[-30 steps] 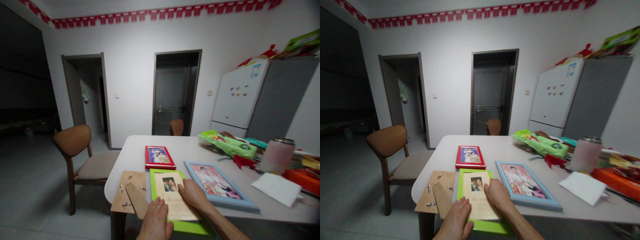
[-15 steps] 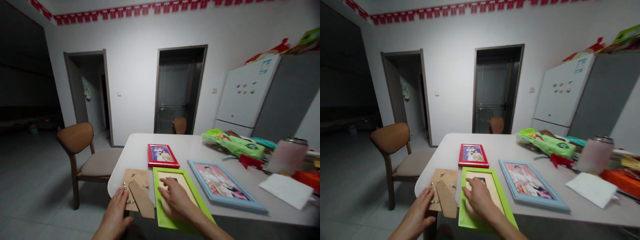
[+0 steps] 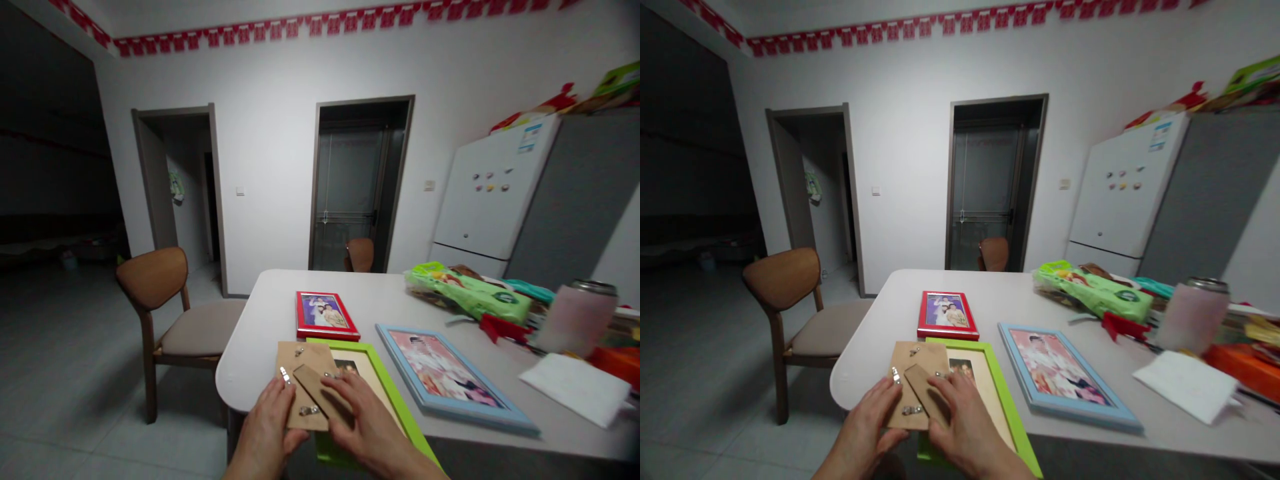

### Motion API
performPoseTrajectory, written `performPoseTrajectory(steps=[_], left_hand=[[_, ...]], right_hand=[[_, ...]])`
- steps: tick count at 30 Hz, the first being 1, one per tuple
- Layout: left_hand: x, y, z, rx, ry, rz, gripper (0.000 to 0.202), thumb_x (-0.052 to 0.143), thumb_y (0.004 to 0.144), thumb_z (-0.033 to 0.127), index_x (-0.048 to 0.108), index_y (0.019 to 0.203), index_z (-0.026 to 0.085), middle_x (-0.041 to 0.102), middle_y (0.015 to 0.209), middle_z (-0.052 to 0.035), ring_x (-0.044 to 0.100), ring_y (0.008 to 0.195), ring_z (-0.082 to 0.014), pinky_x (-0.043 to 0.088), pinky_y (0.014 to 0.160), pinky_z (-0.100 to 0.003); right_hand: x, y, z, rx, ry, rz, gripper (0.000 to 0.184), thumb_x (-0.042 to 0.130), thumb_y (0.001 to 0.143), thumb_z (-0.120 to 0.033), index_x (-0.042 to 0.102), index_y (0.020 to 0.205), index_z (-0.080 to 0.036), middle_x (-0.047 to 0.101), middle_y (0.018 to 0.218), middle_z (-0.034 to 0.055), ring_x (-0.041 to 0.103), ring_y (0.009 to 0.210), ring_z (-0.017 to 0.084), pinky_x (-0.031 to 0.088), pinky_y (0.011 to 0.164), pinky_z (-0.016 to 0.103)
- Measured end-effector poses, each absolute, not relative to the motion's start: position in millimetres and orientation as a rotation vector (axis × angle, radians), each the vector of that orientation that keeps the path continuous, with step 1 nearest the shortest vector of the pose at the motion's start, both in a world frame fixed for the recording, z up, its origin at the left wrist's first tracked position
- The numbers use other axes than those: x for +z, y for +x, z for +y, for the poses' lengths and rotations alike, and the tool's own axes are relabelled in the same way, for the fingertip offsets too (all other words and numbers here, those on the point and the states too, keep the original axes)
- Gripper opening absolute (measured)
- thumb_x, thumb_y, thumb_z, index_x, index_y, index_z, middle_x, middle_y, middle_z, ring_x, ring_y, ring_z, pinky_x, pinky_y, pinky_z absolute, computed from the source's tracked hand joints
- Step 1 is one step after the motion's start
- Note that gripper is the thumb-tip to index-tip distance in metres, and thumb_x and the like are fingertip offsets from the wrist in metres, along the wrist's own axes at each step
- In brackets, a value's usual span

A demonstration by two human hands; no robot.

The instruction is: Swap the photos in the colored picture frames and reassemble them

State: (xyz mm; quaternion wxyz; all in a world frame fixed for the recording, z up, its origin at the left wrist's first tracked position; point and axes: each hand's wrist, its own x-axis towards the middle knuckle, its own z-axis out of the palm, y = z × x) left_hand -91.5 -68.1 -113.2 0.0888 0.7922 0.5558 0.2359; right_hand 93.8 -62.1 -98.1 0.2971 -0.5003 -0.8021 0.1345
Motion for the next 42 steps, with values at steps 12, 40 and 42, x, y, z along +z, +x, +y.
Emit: performPoseTrajectory(steps=[12,40,42], left_hand=[[-117,-17,-64,0.540,2.380,1.451,0.033,0.060,0.066,0.018,0.054,0.099,0.014,0.051,0.115,-0.0097,0.043,0.108,-0.0218,0.032,0.094,-0.032],[-128,-32,-72,0.539,2.376,1.366,0.051,0.066,0.062,0.032,0.048,0.107,0.017,0.045,0.122,-0.0100,0.036,0.115,-0.0208,0.018,0.101,-0.040],[-129,-32,-71,0.545,2.377,1.369,0.051,0.066,0.062,0.031,0.047,0.107,0.016,0.046,0.121,-0.0096,0.037,0.114,-0.0202,0.018,0.101,-0.039]], right_hand=[[-120,171,-66,0.329,-1.488,-2.094,0.038,0.046,0.061,-0.021,0.059,0.097,-0.018,0.053,0.101,0.0086,0.048,0.097,0.020,0.035,0.087,0.032],[-122,162,-47,0.068,-1.519,-2.151,0.031,0.036,0.077,-0.026,0.063,0.091,-0.022,0.054,0.097,0.0078,0.046,0.092,0.020,0.034,0.081,0.034],[-117,152,-59,0.117,-1.390,-2.249,0.029,0.036,0.078,-0.027,0.062,0.090,-0.025,0.054,0.098,0.0064,0.045,0.092,0.020,0.034,0.080,0.035]])
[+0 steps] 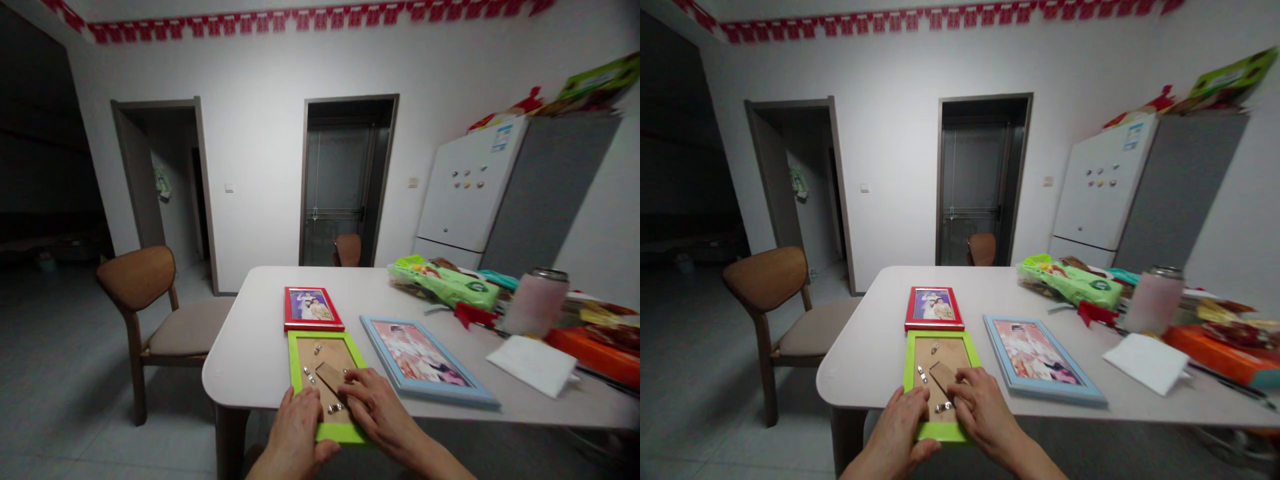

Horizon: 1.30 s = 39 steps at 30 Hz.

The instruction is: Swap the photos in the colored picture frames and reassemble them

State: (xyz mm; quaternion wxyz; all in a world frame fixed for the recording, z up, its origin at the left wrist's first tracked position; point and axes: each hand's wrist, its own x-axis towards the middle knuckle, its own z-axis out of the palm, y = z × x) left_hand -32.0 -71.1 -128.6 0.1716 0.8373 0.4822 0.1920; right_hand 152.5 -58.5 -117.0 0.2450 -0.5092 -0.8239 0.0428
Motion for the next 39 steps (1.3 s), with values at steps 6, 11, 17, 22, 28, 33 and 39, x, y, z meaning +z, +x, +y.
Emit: performPoseTrajectory(steps=[6,11,17,22,28,33,39], left_hand=[[-128,-32,-70,0.575,2.380,1.365,0.055,0.067,0.061,0.028,0.045,0.110,0.014,0.050,0.115,-0.0090,0.041,0.110,-0.0199,0.019,0.100,-0.038],[-128,-35,-69,0.613,2.365,1.332,0.059,0.068,0.060,0.027,0.042,0.112,0.016,0.055,0.107,-0.0058,0.043,0.108,-0.0193,0.019,0.100,-0.038],[-130,-39,-65,0.645,2.365,1.319,0.056,0.068,0.060,0.030,0.045,0.109,0.016,0.055,0.105,-0.0043,0.045,0.104,-0.0192,0.020,0.099,-0.036],[-128,-40,-65,0.643,2.368,1.324,0.053,0.066,0.062,0.033,0.045,0.108,0.018,0.056,0.100,-0.0025,0.048,0.096,-0.0186,0.024,0.096,-0.036],[-130,-39,-65,0.683,2.337,1.304,0.053,0.069,0.058,0.028,0.047,0.105,0.018,0.055,0.102,-0.0030,0.047,0.098,-0.0185,0.022,0.098,-0.036],[-132,-40,-63,0.691,2.334,1.295,0.044,0.070,0.057,0.028,0.051,0.095,0.020,0.055,0.103,-0.0012,0.048,0.097,-0.0177,0.021,0.097,-0.036],[-132,-42,-63,0.714,2.328,1.274,0.032,0.071,0.056,0.029,0.052,0.080,0.020,0.056,0.092,0.0025,0.049,0.089,-0.0149,0.026,0.093,-0.031]], right_hand=[[-110,137,-76,0.169,-1.249,-2.378,0.027,0.038,0.076,-0.021,0.062,0.085,-0.026,0.052,0.094,0.0045,0.043,0.092,0.018,0.034,0.079,0.034],[-113,138,-74,0.195,-1.278,-2.366,0.031,0.042,0.068,-0.015,0.059,0.090,-0.027,0.051,0.096,0.0040,0.042,0.094,0.019,0.033,0.080,0.034],[-113,135,-69,0.181,-1.300,-2.385,0.029,0.041,0.068,-0.015,0.061,0.085,-0.028,0.051,0.091,0.0027,0.044,0.090,0.018,0.033,0.077,0.033],[-115,138,-70,0.207,-1.258,-2.379,0.027,0.042,0.067,-0.014,0.062,0.078,-0.026,0.052,0.089,0.0021,0.044,0.089,0.017,0.033,0.078,0.032],[-104,130,-62,0.313,-1.233,-2.350,0.029,0.038,0.073,-0.017,0.061,0.090,-0.026,0.054,0.092,0.0040,0.046,0.089,0.017,0.034,0.078,0.032],[-105,106,-27,0.228,-1.366,-2.326,0.027,0.035,0.076,-0.017,0.061,0.083,-0.018,0.055,0.086,0.0067,0.047,0.083,0.017,0.034,0.074,0.029],[-119,95,-9,0.045,-1.356,-2.477,0.022,0.039,0.076,-0.020,0.060,0.070,-0.019,0.054,0.083,0.0050,0.044,0.084,0.017,0.030,0.072,0.028]])
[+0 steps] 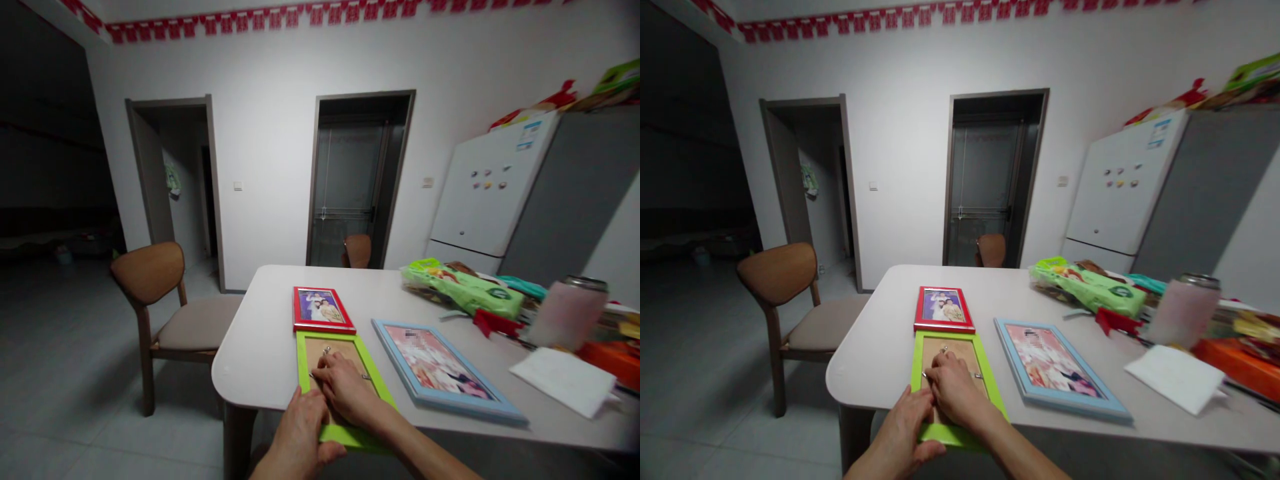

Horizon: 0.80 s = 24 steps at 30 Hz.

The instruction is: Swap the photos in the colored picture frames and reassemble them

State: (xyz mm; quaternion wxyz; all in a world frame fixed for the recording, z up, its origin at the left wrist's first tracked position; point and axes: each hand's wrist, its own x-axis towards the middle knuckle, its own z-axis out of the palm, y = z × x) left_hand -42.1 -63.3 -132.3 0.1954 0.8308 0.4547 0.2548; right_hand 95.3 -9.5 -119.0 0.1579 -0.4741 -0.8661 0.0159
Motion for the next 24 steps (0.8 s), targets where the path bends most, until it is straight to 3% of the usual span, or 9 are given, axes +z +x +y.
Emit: performPoseTrajectory(steps=[4,9,12,18,24], left_hand=[[-130,-43,-65,0.728,2.328,1.248,0.030,0.070,0.057,0.027,0.052,0.080,0.020,0.055,0.094,0.0026,0.049,0.090,-0.0152,0.025,0.094,-0.032],[-134,-45,-65,0.680,2.310,1.266,0.052,0.072,0.055,0.027,0.049,0.100,0.018,0.053,0.109,-0.0043,0.044,0.105,-0.0195,0.019,0.099,-0.036],[-140,-47,-65,0.657,2.321,1.256,0.048,0.074,0.053,0.028,0.052,0.094,0.016,0.052,0.111,-0.0068,0.043,0.106,-0.0196,0.017,0.100,-0.035],[-145,-48,-68,0.697,2.348,1.236,0.045,0.073,0.052,0.031,0.053,0.090,0.018,0.053,0.111,-0.0064,0.044,0.107,-0.0205,0.021,0.099,-0.039],[-145,-50,-72,0.600,2.418,1.206,0.065,0.072,0.053,0.028,0.044,0.109,0.013,0.049,0.116,-0.0158,0.041,0.111,-0.0279,0.024,0.096,-0.050]], right_hand=[[-119,95,-15,-0.016,-1.294,-2.587,0.017,0.044,0.074,-0.023,0.059,0.081,-0.020,0.054,0.088,0.0065,0.043,0.087,0.019,0.029,0.072,0.031],[-119,105,-1,0.051,-1.307,-2.505,0.022,0.039,0.077,-0.023,0.060,0.079,-0.018,0.057,0.084,0.0066,0.047,0.082,0.017,0.032,0.070,0.027],[-119,115,17,0.124,-1.459,-2.284,0.024,0.040,0.076,-0.022,0.061,0.084,-0.017,0.060,0.086,0.0070,0.051,0.080,0.015,0.034,0.070,0.025],[-128,115,47,0.233,-1.608,-2.155,0.018,0.048,0.071,-0.027,0.064,0.072,-0.019,0.065,0.074,0.0027,0.054,0.068,0.013,0.033,0.059,0.021],[-136,109,72,0.277,-1.801,-2.015,0.018,0.055,0.066,-0.031,0.063,0.065,-0.015,0.063,0.062,0.0021,0.050,0.053,0.010,0.025,0.046,0.020]])
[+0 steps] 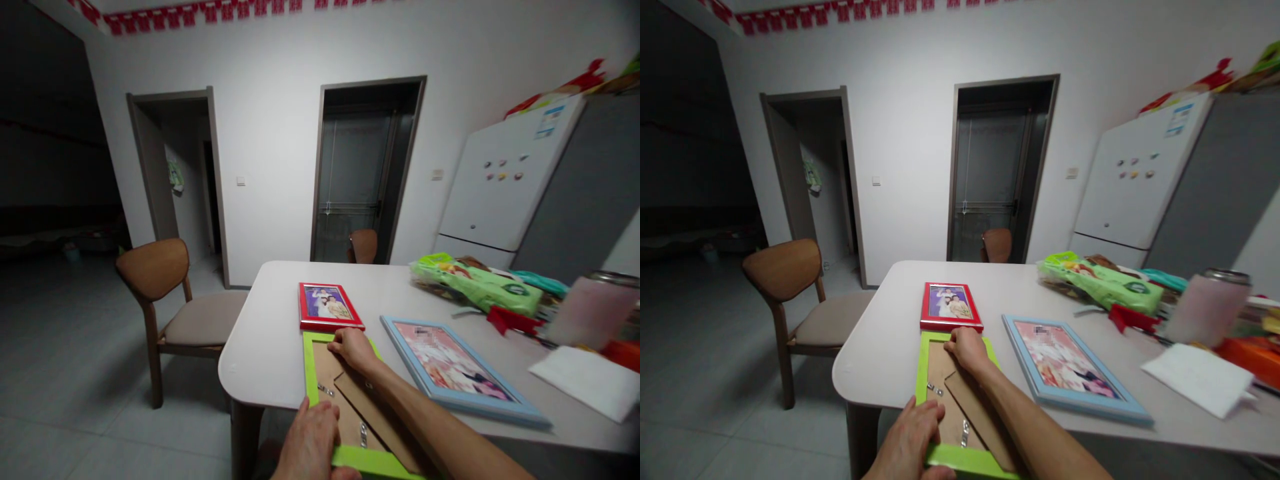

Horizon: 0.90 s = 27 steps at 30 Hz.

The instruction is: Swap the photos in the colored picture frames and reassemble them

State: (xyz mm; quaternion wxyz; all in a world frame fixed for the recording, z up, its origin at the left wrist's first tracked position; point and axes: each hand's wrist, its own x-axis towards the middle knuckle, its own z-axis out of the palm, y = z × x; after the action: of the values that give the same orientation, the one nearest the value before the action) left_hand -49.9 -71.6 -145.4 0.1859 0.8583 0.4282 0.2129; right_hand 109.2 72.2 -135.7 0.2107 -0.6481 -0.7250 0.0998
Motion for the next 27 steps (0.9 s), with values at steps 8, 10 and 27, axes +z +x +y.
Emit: performPoseTrajectory(steps=[8,10,27], left_hand=[[-134,-46,-76,0.513,2.407,1.307,0.068,0.070,0.054,0.026,0.043,0.114,0.008,0.047,0.117,-0.0187,0.040,0.111,-0.0280,0.023,0.098,-0.046],[-133,-45,-75,0.462,2.416,1.298,0.068,0.070,0.054,0.025,0.043,0.114,0.008,0.047,0.118,-0.0184,0.040,0.111,-0.0277,0.023,0.098,-0.046],[-122,9,-73,0.294,2.458,1.210,0.050,0.061,0.060,0.013,0.048,0.108,0.006,0.033,0.128,-0.0183,0.025,0.120,-0.0281,0.017,0.099,-0.045]], right_hand=[[-134,109,81,0.300,-1.929,-1.891,0.017,0.060,0.060,-0.032,0.062,0.062,-0.015,0.062,0.063,0.0030,0.050,0.054,0.011,0.023,0.044,0.021],[-133,110,78,0.296,-1.928,-1.871,0.015,0.061,0.059,-0.032,0.062,0.061,-0.017,0.063,0.065,0.0033,0.052,0.057,0.012,0.025,0.046,0.021],[-108,169,28,0.463,-1.547,-1.734,0.028,0.042,0.070,-0.036,0.061,0.069,-0.015,0.064,0.069,0.0040,0.056,0.065,0.014,0.039,0.059,0.022]])
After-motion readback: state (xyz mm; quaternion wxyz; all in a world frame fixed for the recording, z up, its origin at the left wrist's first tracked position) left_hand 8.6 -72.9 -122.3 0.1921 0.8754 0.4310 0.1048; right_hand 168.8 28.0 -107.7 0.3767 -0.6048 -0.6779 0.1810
